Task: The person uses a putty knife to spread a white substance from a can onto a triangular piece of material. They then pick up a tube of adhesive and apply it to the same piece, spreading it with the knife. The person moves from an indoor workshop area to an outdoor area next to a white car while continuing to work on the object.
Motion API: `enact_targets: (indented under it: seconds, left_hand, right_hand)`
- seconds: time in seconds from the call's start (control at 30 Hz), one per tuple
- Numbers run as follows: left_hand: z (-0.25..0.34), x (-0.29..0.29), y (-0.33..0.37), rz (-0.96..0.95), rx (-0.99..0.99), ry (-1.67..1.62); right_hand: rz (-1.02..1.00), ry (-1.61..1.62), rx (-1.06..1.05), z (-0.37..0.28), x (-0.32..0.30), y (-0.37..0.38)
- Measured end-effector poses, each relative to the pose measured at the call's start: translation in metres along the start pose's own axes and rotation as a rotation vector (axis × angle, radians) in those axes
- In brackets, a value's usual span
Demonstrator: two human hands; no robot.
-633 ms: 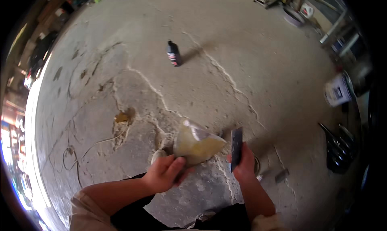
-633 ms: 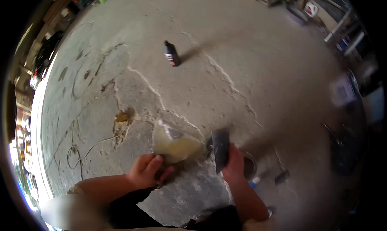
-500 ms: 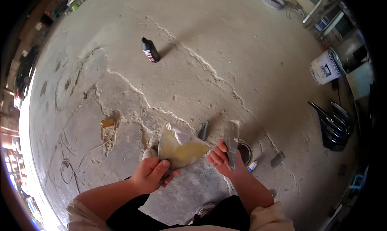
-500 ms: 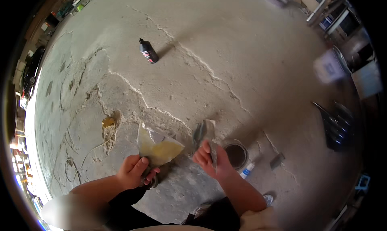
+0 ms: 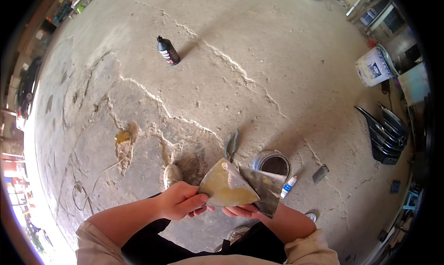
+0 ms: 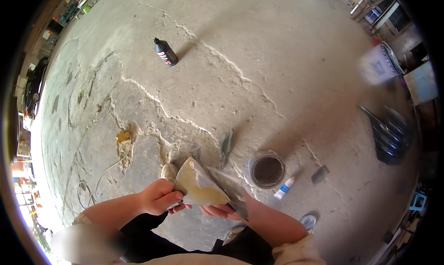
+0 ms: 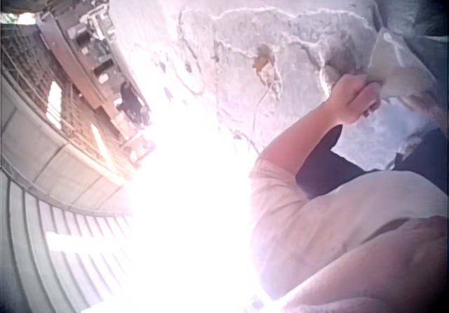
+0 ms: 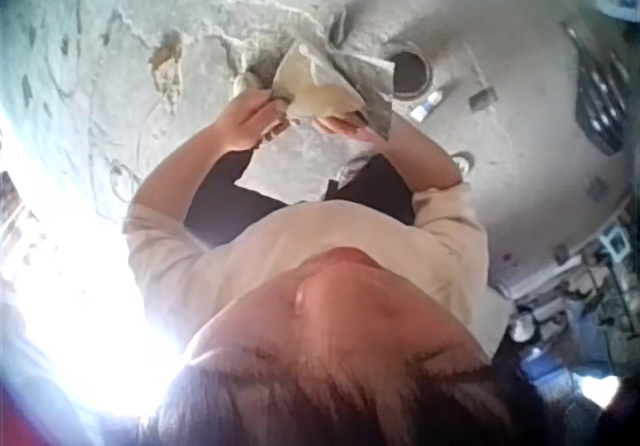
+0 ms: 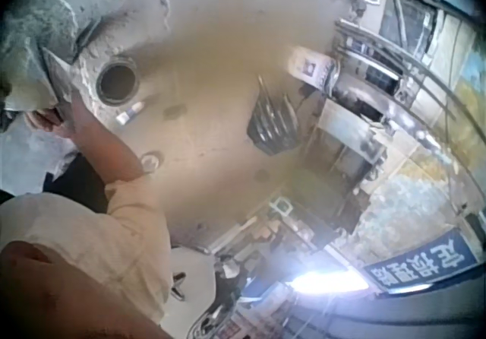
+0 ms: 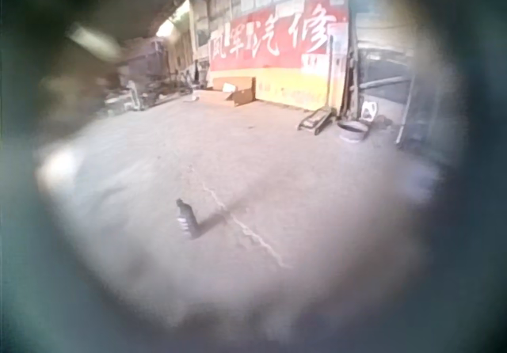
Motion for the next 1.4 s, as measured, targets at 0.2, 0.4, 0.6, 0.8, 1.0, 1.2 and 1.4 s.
enact_targets:
  seconds: [0.2,0.4,0.6,0.8,1.0,1.2,1.4]
  left_hand:
    - [0.0,-0.003,-0.001,-0.015,0.069,0.057]
    - [-0.001,-0.003,-0.002,-0.001,0.11,0.054]
    - [-0.002,0.001,-0.003,-0.002,0.101,0.063]
    - [0.002,0.003,-0.002,-0.01,0.071,0.064]
    - [-0.001,0.004,-0.004,0.0,0.059,0.081]
    - [-0.002,-0.001,-0.003,0.011,0.076,0.007]
    - [-0.01,0.002,-0.002,0.143,0.113,-0.109]
  right_hand:
    - [0.185,0.01,0.134,0.017,-0.023,-0.014]
    - [0.45,-0.032,0.322,0.017,-0.024,-0.017]
    - [0.505,-0.102,0.277,-0.002,-0.006,-0.016]
    - [0.53,-0.241,0.261,0.018,-0.032,-0.017]
    - [0.667,-0.253,0.273,0.023,-0.049,-0.011]
    - [0.889,-0.345,-0.278,-0.01,-0.102,-0.027]
    - [0.748,-0.677,-0.558,-0.047,-0.074,-0.043]
Point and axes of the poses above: each hand's wrist, its own y-axis towards the middle knuckle, its own x-axis out of the palm, z = x × y, the point moved 4 cm from there along y, towards the middle knuckle, and after that the axes turned 6 degrees about -y, right-handed, at the moved point
